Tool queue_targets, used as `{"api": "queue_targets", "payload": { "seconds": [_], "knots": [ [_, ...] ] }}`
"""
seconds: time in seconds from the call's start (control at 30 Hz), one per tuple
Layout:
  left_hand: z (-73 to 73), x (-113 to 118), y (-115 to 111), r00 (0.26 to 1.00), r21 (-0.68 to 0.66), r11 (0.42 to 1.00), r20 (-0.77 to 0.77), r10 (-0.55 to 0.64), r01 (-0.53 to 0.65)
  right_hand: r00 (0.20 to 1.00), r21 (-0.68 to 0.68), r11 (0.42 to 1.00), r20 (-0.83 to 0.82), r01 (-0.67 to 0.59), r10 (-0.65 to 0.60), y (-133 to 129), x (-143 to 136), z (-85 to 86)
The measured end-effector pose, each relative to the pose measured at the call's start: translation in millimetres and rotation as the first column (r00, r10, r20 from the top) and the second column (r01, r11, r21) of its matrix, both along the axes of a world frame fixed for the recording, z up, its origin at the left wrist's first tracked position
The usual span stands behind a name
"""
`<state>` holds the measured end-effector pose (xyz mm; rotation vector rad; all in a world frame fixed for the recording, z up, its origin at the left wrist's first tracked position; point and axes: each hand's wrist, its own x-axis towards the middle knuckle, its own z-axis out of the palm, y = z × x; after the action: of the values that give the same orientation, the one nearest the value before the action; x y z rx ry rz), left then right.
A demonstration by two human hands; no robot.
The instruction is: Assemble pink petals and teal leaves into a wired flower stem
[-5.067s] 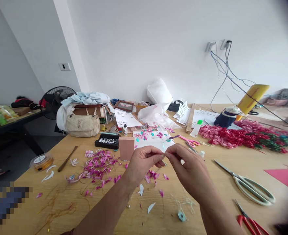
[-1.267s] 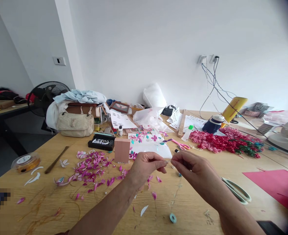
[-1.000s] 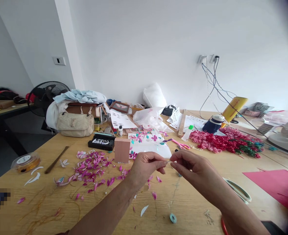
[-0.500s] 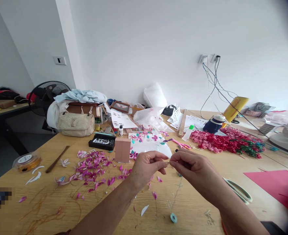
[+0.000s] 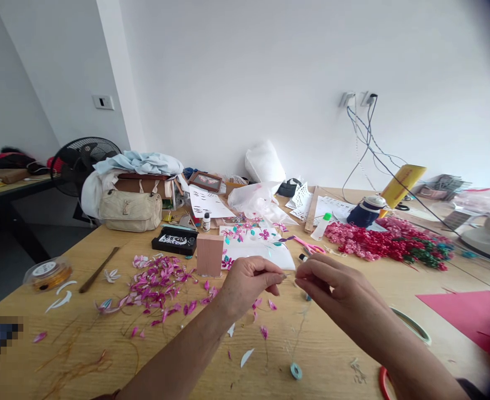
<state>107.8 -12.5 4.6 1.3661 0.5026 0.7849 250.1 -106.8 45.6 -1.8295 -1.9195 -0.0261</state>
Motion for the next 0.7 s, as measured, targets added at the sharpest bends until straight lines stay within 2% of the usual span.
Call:
{"api": "queue_targets", "payload": {
  "seconds": [0.2, 0.33, 0.43, 0.53, 0.63, 0.7],
  "knots": [
    [-3.0, 0.4, -0.1, 0.998, 0.142, 0.990, -0.044, 0.033, -0.026, 0.997, -0.007, 0.999, 0.063, -0.036, 0.037, -9.3, -3.8, -0.3],
    [-4.9, 1.3, -1.7, 0.997, 0.230, 0.973, -0.080, 0.004, 0.014, 0.994, 0.011, 0.996, 0.070, -0.085, 0.084, -6.7, -6.4, 6.6],
    [-1.9, 0.1, -5.4, 0.994, 0.201, 0.977, -0.085, -0.062, 0.078, 0.995, 0.033, 0.994, 0.016, -0.101, 0.100, 1.9, -3.5, 9.2],
    [1.7, -2.1, -7.4, 0.995, 0.119, 0.988, -0.037, -0.096, 0.099, 0.989, 0.035, 0.994, -0.099, -0.107, 0.110, 10.8, 1.2, 2.8],
    [2.0, -3.1, -4.5, 0.998, 0.099, 0.993, 0.027, -0.063, 0.060, 0.979, 0.017, 0.995, -0.177, -0.097, 0.098, 12.7, 0.7, -8.4],
    [0.3, -2.7, -0.9, 0.999, 0.124, 0.992, 0.031, -0.019, 0.015, 0.982, 0.013, 0.997, -0.167, -0.082, 0.083, 9.1, -4.1, -13.5]
  ]
}}
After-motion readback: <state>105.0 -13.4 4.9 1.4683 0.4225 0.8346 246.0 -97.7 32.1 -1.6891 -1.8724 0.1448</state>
